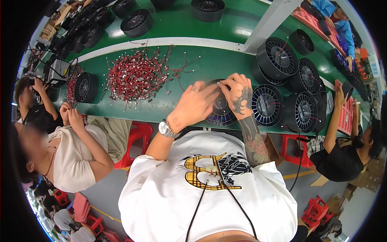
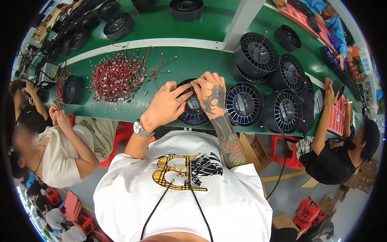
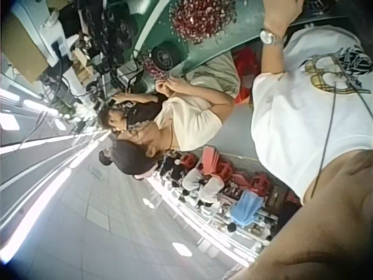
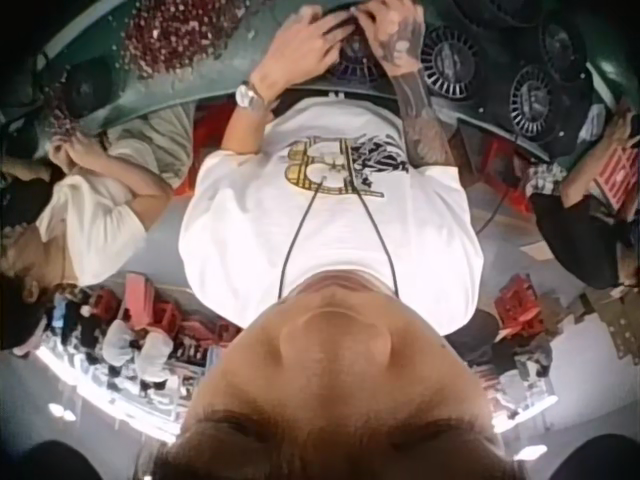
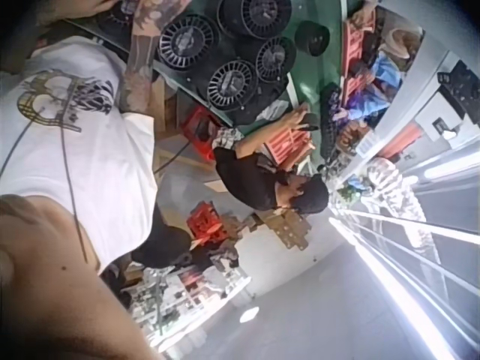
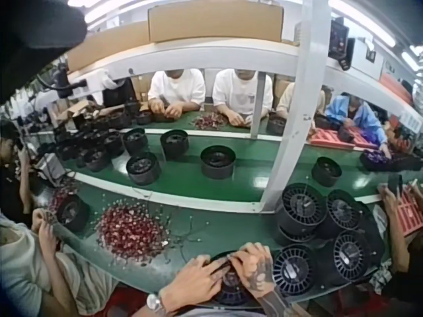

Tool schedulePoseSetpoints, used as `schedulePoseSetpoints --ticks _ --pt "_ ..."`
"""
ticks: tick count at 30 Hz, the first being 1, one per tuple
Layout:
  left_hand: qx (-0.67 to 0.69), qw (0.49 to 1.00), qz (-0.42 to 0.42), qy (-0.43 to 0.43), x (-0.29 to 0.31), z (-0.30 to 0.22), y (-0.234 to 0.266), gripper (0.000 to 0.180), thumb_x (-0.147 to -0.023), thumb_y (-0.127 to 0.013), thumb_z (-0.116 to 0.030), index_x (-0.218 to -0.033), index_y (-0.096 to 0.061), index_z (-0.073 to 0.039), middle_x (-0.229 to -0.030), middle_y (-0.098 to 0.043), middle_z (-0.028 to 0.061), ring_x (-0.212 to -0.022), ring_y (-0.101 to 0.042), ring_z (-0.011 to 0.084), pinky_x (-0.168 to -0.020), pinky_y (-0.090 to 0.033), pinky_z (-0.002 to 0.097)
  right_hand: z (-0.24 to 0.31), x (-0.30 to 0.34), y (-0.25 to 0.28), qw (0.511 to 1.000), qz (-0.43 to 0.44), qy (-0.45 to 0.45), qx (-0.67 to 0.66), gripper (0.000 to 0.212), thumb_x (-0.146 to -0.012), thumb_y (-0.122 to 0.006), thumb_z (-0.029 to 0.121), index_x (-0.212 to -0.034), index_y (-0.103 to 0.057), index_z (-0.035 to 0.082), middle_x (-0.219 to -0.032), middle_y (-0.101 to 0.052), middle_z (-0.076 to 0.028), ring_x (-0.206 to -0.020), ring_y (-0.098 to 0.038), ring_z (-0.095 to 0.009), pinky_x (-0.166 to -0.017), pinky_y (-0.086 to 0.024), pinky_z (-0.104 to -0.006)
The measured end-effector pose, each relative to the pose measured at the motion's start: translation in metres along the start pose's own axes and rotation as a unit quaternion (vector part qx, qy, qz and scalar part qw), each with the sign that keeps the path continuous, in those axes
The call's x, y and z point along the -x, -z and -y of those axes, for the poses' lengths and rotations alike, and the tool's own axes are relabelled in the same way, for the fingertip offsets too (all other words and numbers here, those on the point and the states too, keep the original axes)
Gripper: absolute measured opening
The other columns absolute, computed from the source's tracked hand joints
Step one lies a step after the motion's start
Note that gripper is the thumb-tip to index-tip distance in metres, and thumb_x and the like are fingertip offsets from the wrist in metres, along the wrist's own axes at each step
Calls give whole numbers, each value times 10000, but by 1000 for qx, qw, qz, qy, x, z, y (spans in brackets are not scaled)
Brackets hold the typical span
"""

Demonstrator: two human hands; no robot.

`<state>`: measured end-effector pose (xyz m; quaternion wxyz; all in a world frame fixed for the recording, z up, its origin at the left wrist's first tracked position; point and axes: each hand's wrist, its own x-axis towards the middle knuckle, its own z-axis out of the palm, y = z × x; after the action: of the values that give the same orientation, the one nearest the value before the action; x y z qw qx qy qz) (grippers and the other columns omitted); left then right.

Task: The person repeatedly retrieves circular housings, selects wire components from a pile, connects each component into a housing by hand, and places the assembled housings on the workbench.

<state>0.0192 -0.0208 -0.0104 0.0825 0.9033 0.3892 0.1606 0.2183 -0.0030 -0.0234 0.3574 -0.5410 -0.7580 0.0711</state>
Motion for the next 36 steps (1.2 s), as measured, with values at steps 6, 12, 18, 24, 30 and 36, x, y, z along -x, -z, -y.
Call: schedulePoseSetpoints --ticks 6,12,18,24,30,36 --pt "-5 1000 -4 -1 1 1 -2 397 -886 -660 -172 -1274 -717 -110 -1435 -587 27 -1189 -518 328 -908 -533 439 1 1 -1 1000 -1 -14 8 71 -829 -785 130 -877 -756 87 -897 -638 -31 -906 -597 -261 -832 -435 -405" --pt "-7 1000 2 2 0 1 -3 417 -875 -654 -149 -1288 -704 -114 -1487 -563 21 -1169 -523 333 -919 -531 437 1 -2 0 999 -9 -32 8 113 -803 -808 139 -894 -769 85 -901 -648 -52 -894 -616 -269 -838 -450 -401" --pt "-7 1000 20 4 -5 -1 1 425 -853 -651 -133 -1275 -696 -111 -1513 -540 9 -1147 -523 335 -929 -528 437 3 -6 -2 995 -44 -87 -13 134 -838 -761 135 -952 -743 67 -942 -646 -101 -937 -612 -313 -882 -464 -437" --pt "0 999 44 11 -7 -3 5 406 -841 -652 -131 -1243 -699 -105 -1537 -516 5 -1138 -523 340 -945 -518 444 -6 -5 -2 993 35 -109 -37 159 -849 -734 152 -974 -752 57 -995 -679 -110 -959 -625 -331 -884 -500 -439" --pt "0 999 46 13 -8 -3 5 392 -842 -649 -126 -1229 -703 -102 -1549 -508 7 -1149 -520 347 -953 -513 443 -8 -6 -2 995 33 -90 -42 187 -850 -734 186 -989 -773 67 -989 -703 -104 -954 -644 -335 -868 -515 -431" --pt "-3 999 33 6 -7 -3 2 391 -839 -649 -117 -1225 -706 -94 -1541 -523 12 -1167 -512 354 -963 -514 442 -9 -7 -3 993 41 -107 -34 166 -841 -737 170 -967 -777 69 -972 -700 -102 -937 -644 -333 -855 -519 -432"
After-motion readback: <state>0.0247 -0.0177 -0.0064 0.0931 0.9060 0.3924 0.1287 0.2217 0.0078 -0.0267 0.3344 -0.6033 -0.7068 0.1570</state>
